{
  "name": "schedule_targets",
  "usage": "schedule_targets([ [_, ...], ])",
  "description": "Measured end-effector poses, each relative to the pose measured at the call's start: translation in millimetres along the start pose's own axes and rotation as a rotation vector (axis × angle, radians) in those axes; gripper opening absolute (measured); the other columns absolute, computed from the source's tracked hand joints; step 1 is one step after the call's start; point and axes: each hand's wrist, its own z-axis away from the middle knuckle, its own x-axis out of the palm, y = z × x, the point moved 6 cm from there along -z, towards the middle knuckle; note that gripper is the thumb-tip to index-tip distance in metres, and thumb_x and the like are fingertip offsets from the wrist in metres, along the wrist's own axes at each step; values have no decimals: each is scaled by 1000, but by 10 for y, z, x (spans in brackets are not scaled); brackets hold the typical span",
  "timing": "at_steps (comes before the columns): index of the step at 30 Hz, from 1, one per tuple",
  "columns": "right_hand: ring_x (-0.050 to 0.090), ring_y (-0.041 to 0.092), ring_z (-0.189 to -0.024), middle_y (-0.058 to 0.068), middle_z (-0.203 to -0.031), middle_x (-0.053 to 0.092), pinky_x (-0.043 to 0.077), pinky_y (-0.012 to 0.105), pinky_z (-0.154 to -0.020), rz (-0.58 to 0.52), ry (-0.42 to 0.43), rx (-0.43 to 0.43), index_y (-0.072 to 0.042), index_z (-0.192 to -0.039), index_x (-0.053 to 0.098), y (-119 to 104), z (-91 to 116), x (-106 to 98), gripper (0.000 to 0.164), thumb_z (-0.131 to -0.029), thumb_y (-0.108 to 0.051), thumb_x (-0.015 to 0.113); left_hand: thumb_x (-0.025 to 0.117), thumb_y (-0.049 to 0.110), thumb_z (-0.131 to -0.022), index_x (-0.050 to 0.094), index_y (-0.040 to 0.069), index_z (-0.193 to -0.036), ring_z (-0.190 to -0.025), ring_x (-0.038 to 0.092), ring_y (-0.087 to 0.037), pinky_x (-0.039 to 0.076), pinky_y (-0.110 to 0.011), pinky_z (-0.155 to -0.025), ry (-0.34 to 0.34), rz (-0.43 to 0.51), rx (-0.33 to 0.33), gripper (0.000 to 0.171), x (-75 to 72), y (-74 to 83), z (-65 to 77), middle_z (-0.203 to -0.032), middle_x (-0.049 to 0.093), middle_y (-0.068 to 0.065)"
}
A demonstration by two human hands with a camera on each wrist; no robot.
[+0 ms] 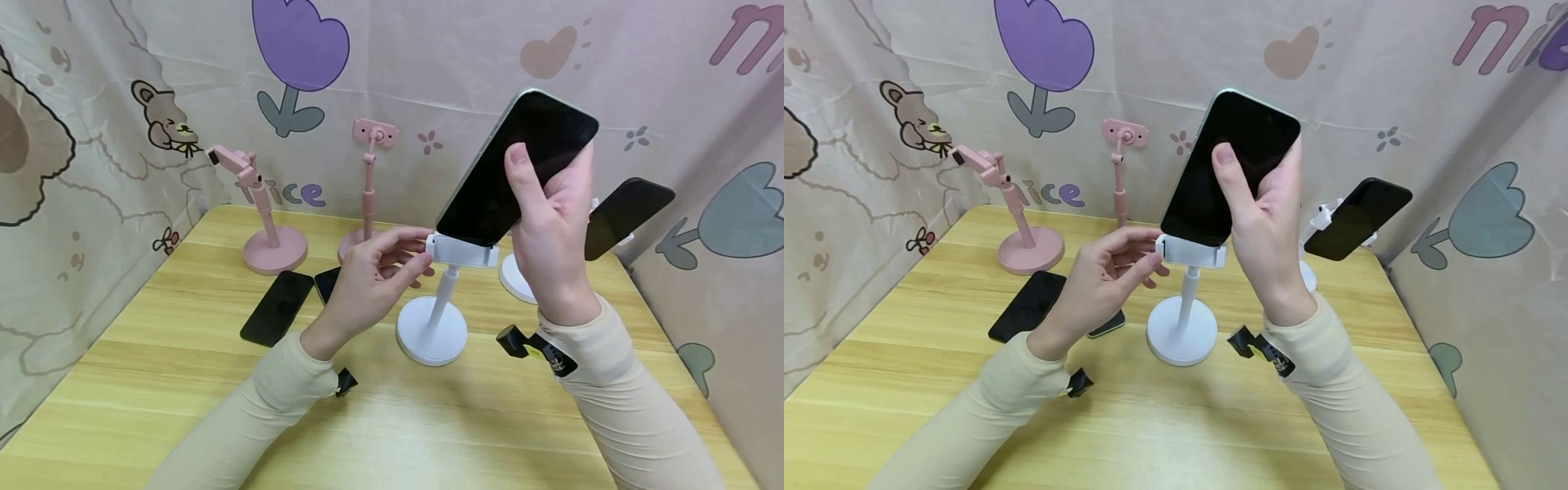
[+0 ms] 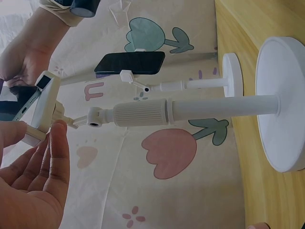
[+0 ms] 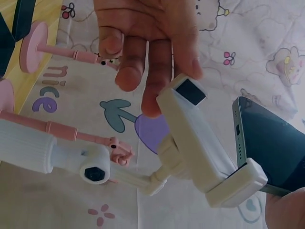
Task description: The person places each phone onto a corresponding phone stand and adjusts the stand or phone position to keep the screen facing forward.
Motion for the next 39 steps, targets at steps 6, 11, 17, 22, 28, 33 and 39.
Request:
schedule_targets([
  [6,66,29,-105,15,-115,62,65,35,-92,25,-24,-36,-3,-133,44,-25,33,-11,31,-105,5,56,72,4,-102,70,1,-132,-92,80,-24,69,-34,-77,20,4,-7,31,27,21,-8,-112,78,-17],
  [11,78,35,-94,20,-114,66,68,43,-89,37,-59,-36,-2,-133,44,-12,67,-6,30,-106,5,57,76,6,-99,70,1,-128,-93,78,-23,68,-32,-78,36,3,-11,30,74,48,-29,-113,77,-15],
  [17,74,28,-105,15,-120,68,65,31,-96,175,-48,-63,-2,-133,47,-26,65,-30,34,-103,3,63,81,7,-96,70,3,-127,-96,78,-21,68,-31,-79,38,-17,-17,33,109,53,-55,-112,79,-14],
  [22,80,31,-96,19,-119,68,67,38,-91,154,-95,-66,-1,-134,47,-22,52,-3,37,-102,2,65,82,7,-95,71,1,-126,-94,79,-21,68,-31,-80,41,-23,-16,33,113,69,-61,-107,80,-14],
  [28,80,34,-90,20,-118,67,69,43,-84,115,-158,-29,-1,-135,47,-4,38,36,35,-103,5,61,82,3,-94,71,-3,-124,-90,79,-21,68,-32,-80,41,-23,-3,32,112,81,-67,-105,80,-16],
  [33,79,35,-87,18,-118,66,69,44,-80,155,-187,-31,-1,-134,47,-6,19,50,34,-103,4,61,82,2,-94,72,-4,-121,-89,79,-22,68,-31,-81,45,-23,20,29,114,91,-78,-104,80,-17],
  [39,79,36,-89,19,-122,65,69,44,-80,158,-206,-15,-1,-133,46,16,-7,45,36,-102,3,64,82,1,-93,73,-4,-117,-89,79,-22,68,-30,-80,63,-35,48,25,103,89,-73,-104,80,-17],
])
